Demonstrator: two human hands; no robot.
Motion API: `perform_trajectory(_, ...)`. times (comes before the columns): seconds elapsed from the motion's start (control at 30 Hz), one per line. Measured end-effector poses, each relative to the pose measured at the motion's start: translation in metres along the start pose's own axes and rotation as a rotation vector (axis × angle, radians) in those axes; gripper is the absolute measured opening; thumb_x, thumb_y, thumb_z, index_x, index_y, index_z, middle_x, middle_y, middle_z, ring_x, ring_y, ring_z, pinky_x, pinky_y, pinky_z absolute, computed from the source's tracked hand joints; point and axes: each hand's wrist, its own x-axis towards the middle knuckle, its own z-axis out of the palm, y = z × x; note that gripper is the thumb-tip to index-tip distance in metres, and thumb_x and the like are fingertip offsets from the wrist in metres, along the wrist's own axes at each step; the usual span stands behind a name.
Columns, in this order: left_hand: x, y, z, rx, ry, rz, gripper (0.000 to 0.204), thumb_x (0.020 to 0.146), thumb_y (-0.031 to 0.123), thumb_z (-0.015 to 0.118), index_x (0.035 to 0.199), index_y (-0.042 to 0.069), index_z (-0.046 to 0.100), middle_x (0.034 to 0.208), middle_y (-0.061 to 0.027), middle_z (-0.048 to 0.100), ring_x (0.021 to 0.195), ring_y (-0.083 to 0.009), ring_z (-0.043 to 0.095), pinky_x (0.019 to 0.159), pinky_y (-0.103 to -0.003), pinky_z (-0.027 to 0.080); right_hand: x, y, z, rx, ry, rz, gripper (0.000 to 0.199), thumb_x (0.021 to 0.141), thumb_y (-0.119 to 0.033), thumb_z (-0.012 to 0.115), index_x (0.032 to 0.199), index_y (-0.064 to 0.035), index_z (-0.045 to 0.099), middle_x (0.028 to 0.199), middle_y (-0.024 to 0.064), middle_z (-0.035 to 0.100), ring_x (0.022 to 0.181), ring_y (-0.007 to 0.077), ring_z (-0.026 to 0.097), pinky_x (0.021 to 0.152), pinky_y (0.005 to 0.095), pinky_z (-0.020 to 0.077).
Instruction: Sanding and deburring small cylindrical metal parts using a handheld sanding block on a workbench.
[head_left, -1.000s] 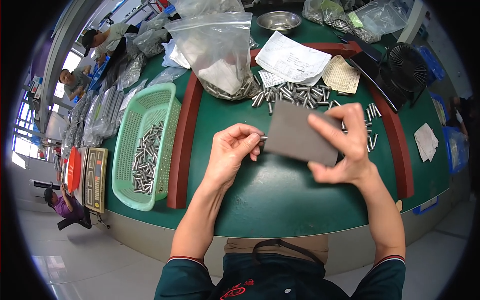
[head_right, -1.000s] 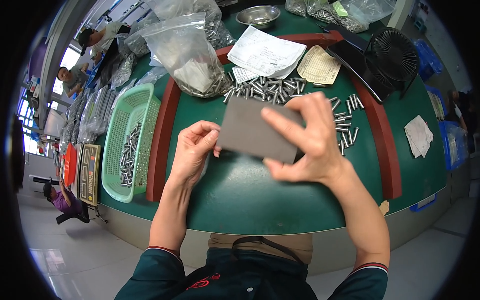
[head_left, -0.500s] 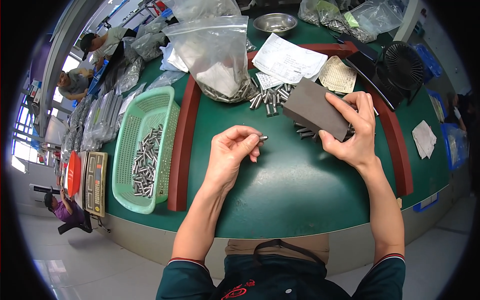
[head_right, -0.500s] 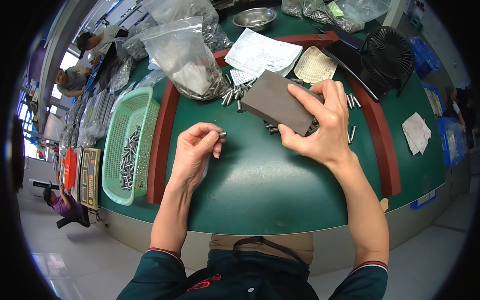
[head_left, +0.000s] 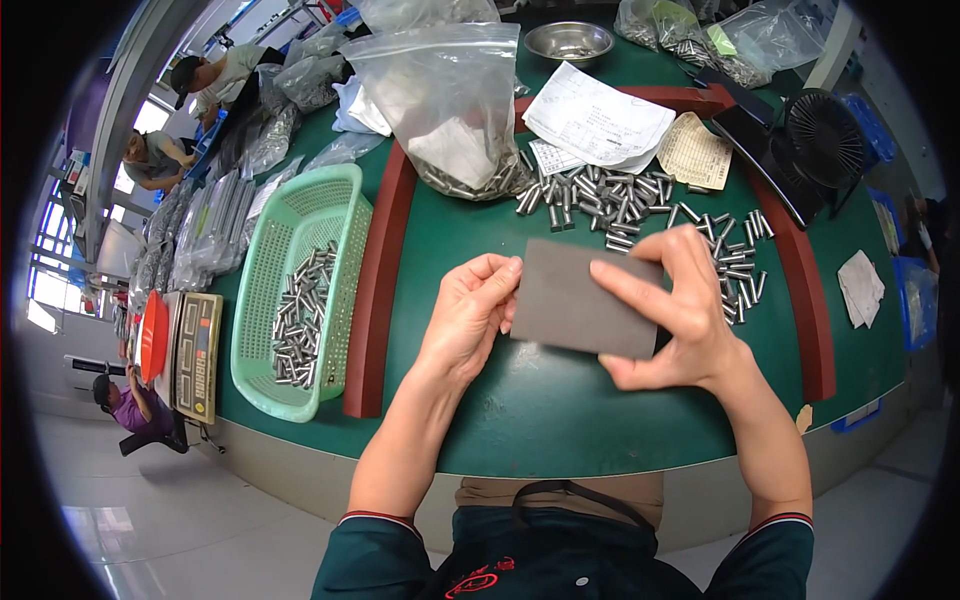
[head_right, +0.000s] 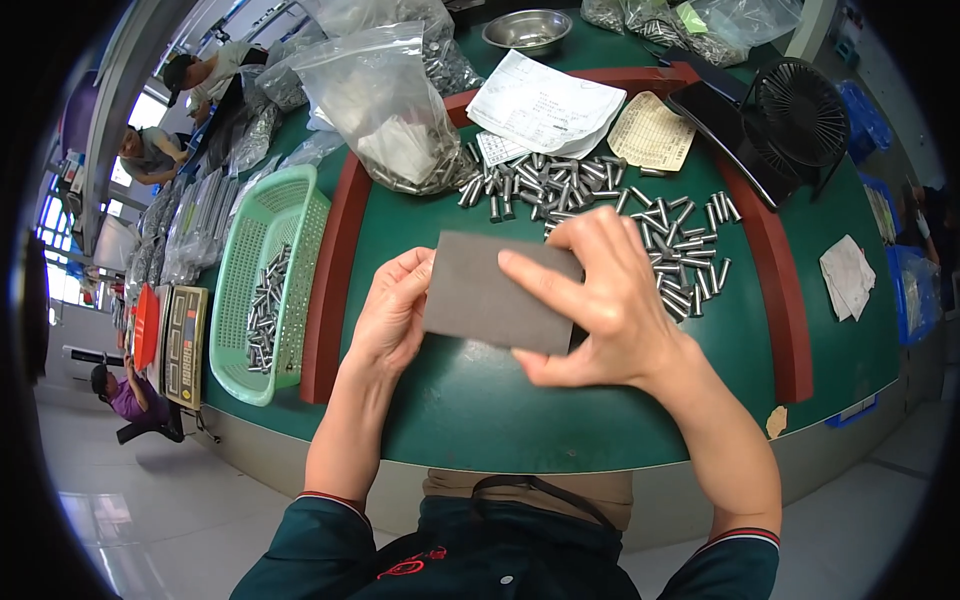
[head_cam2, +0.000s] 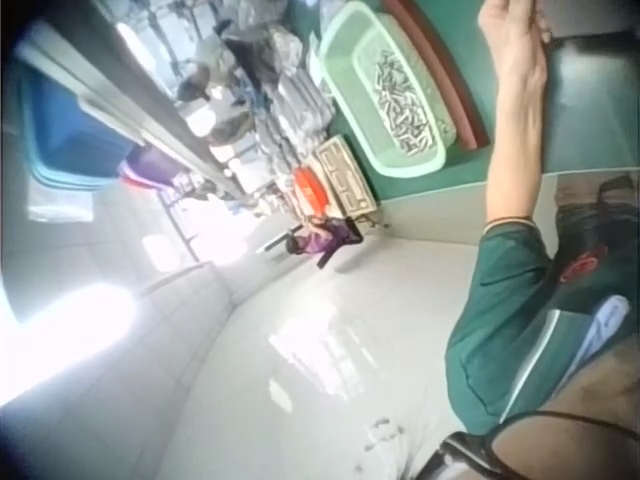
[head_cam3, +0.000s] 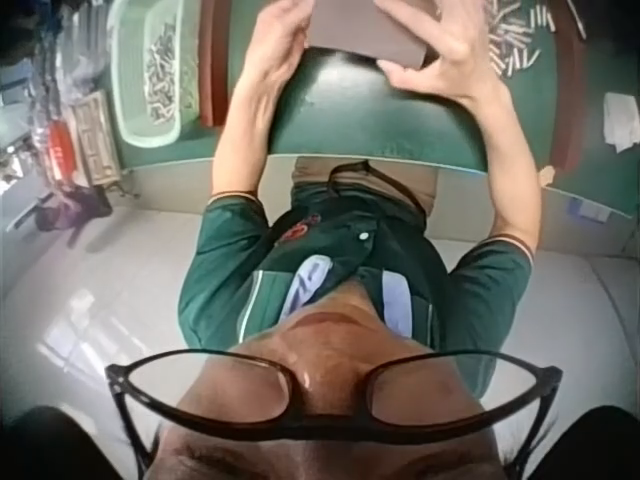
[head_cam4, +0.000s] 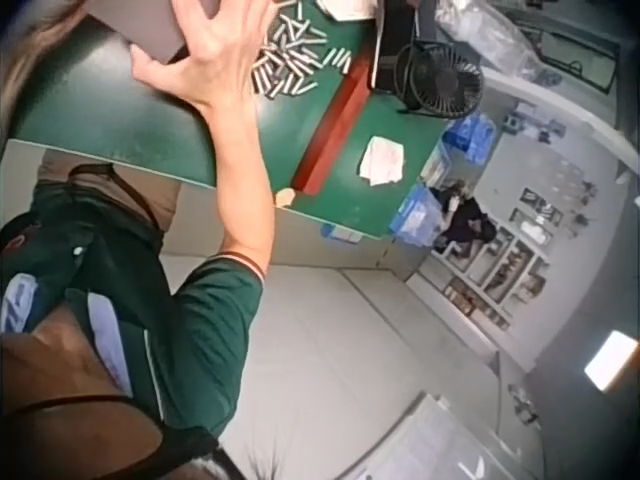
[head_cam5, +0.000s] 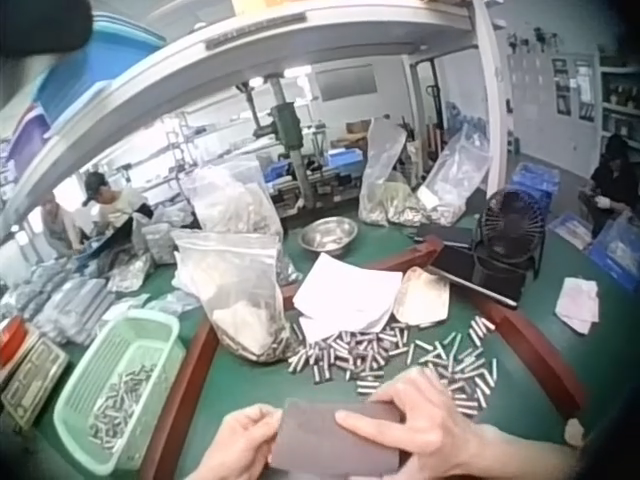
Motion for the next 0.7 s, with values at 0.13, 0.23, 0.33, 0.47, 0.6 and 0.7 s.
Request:
perform_trajectory(0.13, -0.001, 0.008, 0.003, -0.023, -0.121, -0.101, 0.017, 0.094, 0.018, 0.063, 0.085, 0.004, 0.062, 0.07, -0.0025, 0.061, 0.053, -0.0057, 0.05, 0.048, -0.02, 0.038, -0.006, 0.032, -0.014, -0.254, 0.103, 0.114, 0.071, 0.048, -0.028, 0.072, 0.115, -0.0021, 0.066, 0.091, 0.014, 0.052, 0.081, 0.029, 0.049, 0.071, 0.0383, 0.0422)
perform_trajectory(0.23, -0.002, 0.007, 0.0, -0.024, -0.071, -0.102, 0.017, 0.094, 0.018, 0.063, 0.085, 0.004, 0.062, 0.069, -0.0024, 0.061, 0.053, -0.0055, 0.049, 0.047, -0.02, 0.037, 0.0, 0.001, -0.008, 0.094, 0.026, 0.041, 0.065, 0.05, -0.029, 0.076, 0.11, -0.0063, 0.07, 0.09, 0.0134, 0.051, 0.08, 0.0282, 0.048, 0.073, 0.0387, 0.0404)
perform_trajectory(0.33, -0.003, 0.008, 0.001, -0.021, -0.117, -0.137, 0.017, 0.094, 0.019, 0.063, 0.085, 0.005, 0.061, 0.066, -0.0018, 0.058, 0.052, -0.0061, 0.048, 0.048, -0.021, 0.037, 0.001, 0.022, -0.004, -0.158, 0.098, 0.12, 0.061, 0.051, -0.028, 0.077, 0.106, -0.0048, 0.068, 0.087, 0.0129, 0.048, 0.082, 0.0285, 0.047, 0.072, 0.04, 0.0365)
perform_trajectory(0.47, -0.001, 0.004, -0.003, -0.072, -0.151, -0.158, 0.016, 0.094, 0.02, 0.062, 0.089, 0.005, 0.061, 0.067, -0.0021, 0.058, 0.054, -0.0069, 0.048, 0.049, -0.021, 0.038, -0.009, 0.03, -0.011, -0.172, 0.173, 0.219, 0.063, 0.048, -0.024, 0.077, 0.108, -0.0056, 0.069, 0.089, 0.0117, 0.049, 0.084, 0.0275, 0.047, 0.073, 0.0375, 0.038)
perform_trajectory(0.6, 0.0, 0.004, -0.001, -0.161, -0.123, -0.185, 0.018, 0.097, 0.022, 0.057, 0.099, 0.004, 0.058, 0.071, -0.0035, 0.057, 0.056, -0.0081, 0.047, 0.05, -0.02, 0.038, -0.005, 0.022, -0.005, -0.176, 0.159, 0.215, 0.064, 0.048, -0.025, 0.077, 0.109, -0.0056, 0.069, 0.09, 0.0119, 0.049, 0.085, 0.0273, 0.047, 0.074, 0.0376, 0.0382)
perform_trajectory(0.7, -0.003, 0.005, 0.004, -0.141, -0.082, -0.173, 0.02, 0.098, 0.021, 0.054, 0.104, 0.002, 0.057, 0.071, -0.0039, 0.054, 0.054, -0.0091, 0.047, 0.048, -0.02, 0.038, -0.009, 0.028, -0.006, -0.244, 0.189, 0.244, 0.063, 0.05, -0.026, 0.076, 0.109, -0.0051, 0.069, 0.089, 0.0113, 0.049, 0.084, 0.0267, 0.047, 0.074, 0.0378, 0.0388)
